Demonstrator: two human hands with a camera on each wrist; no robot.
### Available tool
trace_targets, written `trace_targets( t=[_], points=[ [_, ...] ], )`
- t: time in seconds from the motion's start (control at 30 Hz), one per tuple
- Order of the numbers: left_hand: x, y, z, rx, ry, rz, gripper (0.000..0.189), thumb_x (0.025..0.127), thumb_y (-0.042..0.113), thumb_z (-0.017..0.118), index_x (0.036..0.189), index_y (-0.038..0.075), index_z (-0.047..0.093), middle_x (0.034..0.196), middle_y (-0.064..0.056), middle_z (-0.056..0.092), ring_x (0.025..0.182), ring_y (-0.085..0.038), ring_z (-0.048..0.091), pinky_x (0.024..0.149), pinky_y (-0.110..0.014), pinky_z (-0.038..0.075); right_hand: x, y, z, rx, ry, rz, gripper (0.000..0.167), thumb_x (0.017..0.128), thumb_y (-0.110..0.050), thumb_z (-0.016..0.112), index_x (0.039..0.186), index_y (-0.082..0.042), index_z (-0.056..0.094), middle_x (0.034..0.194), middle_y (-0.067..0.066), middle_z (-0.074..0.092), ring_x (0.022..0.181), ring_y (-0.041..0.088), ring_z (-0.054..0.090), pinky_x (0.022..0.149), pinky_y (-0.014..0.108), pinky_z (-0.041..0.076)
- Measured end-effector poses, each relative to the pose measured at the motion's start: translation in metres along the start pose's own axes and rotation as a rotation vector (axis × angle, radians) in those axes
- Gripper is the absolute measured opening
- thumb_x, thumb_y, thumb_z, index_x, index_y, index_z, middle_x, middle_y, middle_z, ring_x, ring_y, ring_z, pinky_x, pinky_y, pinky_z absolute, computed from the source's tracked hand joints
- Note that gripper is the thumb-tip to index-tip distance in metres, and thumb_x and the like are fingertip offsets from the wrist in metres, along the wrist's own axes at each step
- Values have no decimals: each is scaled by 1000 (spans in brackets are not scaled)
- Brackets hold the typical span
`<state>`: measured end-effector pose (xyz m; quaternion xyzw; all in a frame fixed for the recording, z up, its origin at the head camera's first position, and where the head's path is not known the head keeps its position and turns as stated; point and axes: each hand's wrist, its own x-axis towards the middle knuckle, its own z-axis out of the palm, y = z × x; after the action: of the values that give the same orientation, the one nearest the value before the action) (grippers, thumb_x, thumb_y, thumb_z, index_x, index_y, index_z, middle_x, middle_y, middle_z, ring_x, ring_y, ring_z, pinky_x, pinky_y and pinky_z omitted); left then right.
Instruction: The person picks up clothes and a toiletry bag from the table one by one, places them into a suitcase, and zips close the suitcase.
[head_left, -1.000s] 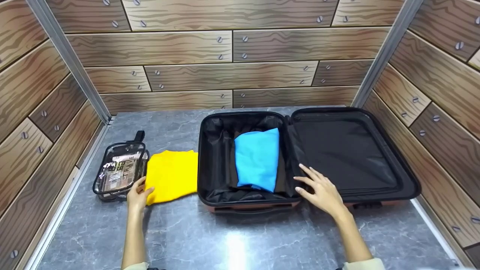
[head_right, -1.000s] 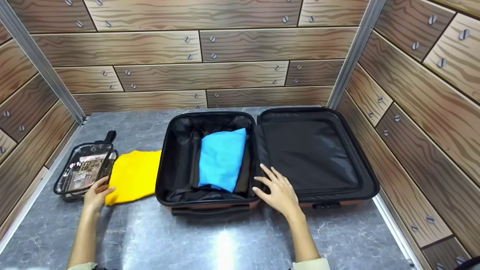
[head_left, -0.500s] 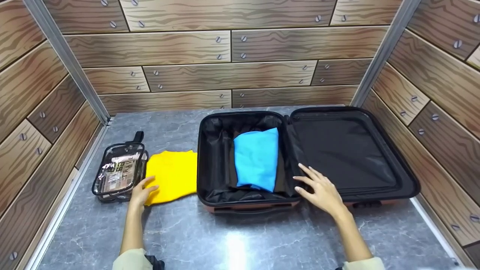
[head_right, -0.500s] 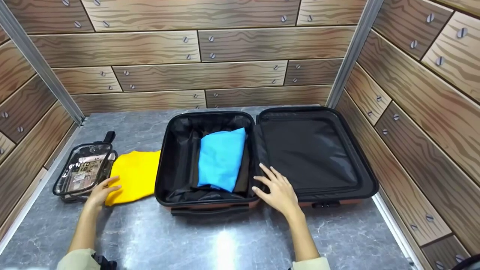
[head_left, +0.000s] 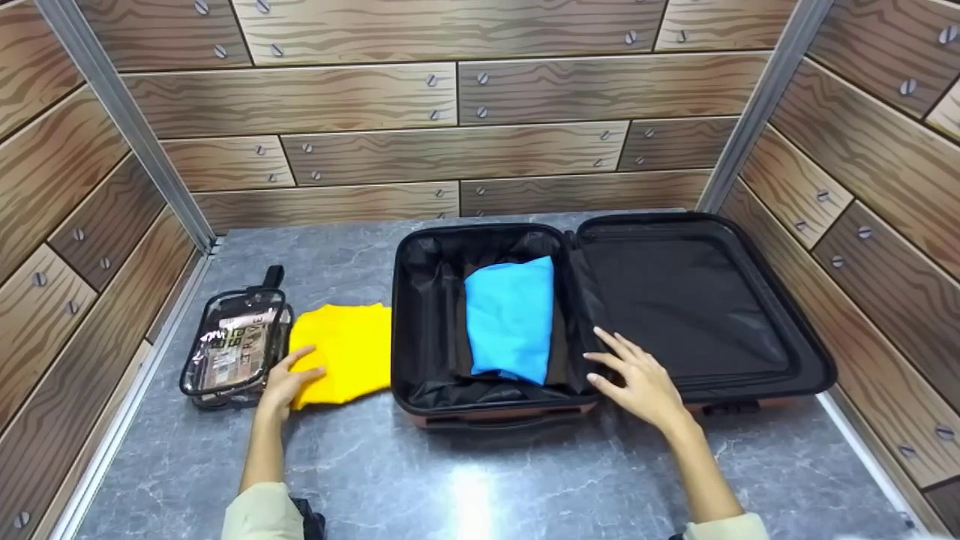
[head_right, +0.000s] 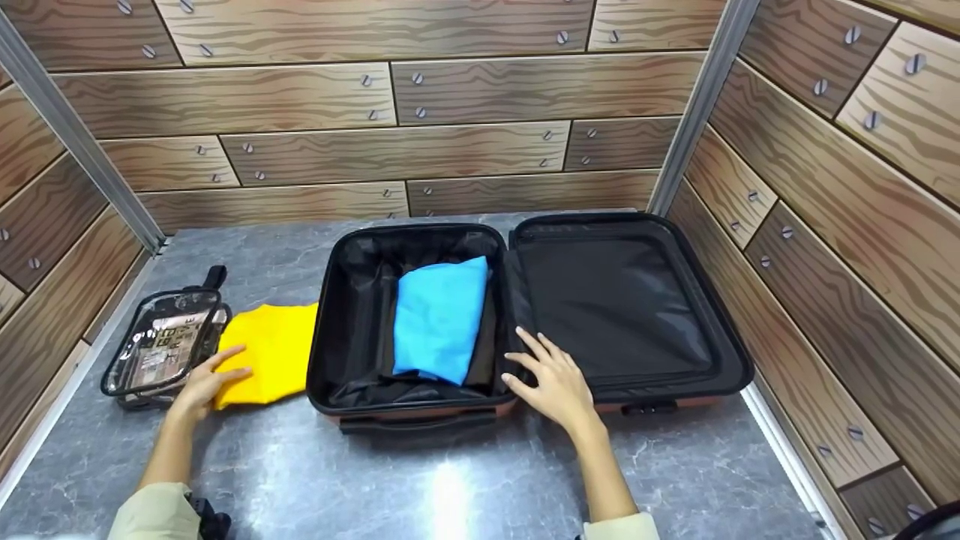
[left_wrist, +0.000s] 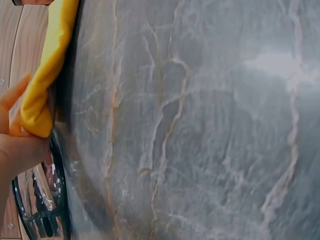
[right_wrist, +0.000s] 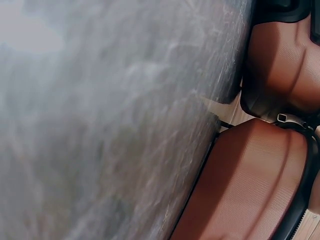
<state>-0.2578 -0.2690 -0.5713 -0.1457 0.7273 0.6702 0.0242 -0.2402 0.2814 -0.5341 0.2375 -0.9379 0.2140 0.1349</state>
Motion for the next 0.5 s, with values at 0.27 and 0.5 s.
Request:
trace_targets(
  t=[0.27,0.5],
  points=[
    [-2,-3,2,-12,-28,29,70,81,-6,62,143,9,32,128,-32,37,39,0,31,35,-14,29,0,1,0,2,9,-6,34,85,-37,63,116,-22,65,145,-5,32,129,30,32,90,61,31],
    [-3,3,3,-72,-58,64,71,81,-10,59,143,10,31,138,-27,25,39,-1,33,35,-14,31,0,1,0,-1,4,-1,34,86,-40,61,116,-23,65,145,-5,32,129,29,32,91,61,31]
  ],
)
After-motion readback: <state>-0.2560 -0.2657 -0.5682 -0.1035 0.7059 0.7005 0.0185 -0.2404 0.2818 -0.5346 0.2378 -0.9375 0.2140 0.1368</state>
